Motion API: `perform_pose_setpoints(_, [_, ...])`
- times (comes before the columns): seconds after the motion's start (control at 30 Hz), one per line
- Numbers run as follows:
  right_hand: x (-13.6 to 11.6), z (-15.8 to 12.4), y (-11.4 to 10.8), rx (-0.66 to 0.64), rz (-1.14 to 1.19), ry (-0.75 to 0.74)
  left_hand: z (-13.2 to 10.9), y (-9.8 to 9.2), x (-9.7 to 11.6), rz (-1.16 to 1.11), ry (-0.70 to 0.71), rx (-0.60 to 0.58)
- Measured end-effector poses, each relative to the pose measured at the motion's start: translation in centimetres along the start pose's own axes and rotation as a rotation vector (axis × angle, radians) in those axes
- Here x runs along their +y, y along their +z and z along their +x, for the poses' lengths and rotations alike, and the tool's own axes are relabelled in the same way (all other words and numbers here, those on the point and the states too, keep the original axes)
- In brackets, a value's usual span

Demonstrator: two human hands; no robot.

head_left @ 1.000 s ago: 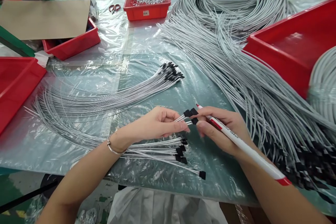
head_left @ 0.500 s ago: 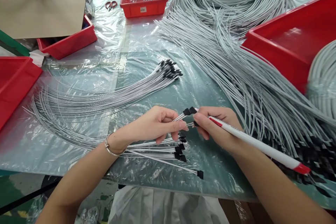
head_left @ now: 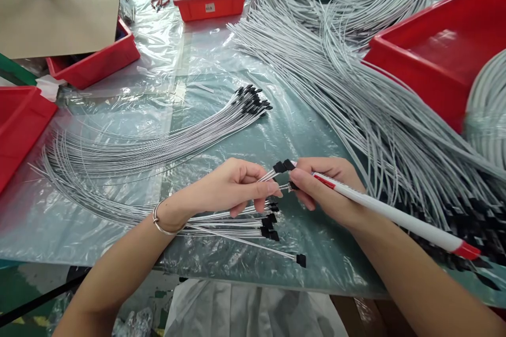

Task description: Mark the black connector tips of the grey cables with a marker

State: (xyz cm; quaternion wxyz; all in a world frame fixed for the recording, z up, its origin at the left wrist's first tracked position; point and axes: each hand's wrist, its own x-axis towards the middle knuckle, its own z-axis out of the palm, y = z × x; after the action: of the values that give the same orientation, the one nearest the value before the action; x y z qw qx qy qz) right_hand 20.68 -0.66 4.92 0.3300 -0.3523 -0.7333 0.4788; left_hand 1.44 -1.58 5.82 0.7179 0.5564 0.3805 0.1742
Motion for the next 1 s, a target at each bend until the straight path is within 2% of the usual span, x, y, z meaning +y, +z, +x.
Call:
perform_pose_setpoints(0.53, [0.1, -0.1, 0.0, 0.0, 0.0, -0.032, -0.1, 0.0, 0.0, 0.01, 0.01, -0.014])
perform_pose_setpoints(0.7, [-0.2, -0.1, -0.1, -0.009, -0.064, -0.063, -0.2, 0.0, 0.0, 0.015, 0.0, 0.002])
perform_pose_setpoints(0.9, [0.2, -0.1, -0.4, 0.02, -0.182, -0.1, 0.2, -0.4, -0.3, 0.065, 0.005, 0.121])
perform_pose_setpoints(1.0, [1.0, 0.0, -0.3, 0.166, -0.142, 0.001, 0.6, -1.0, -0.9, 0.155, 0.014, 0.252])
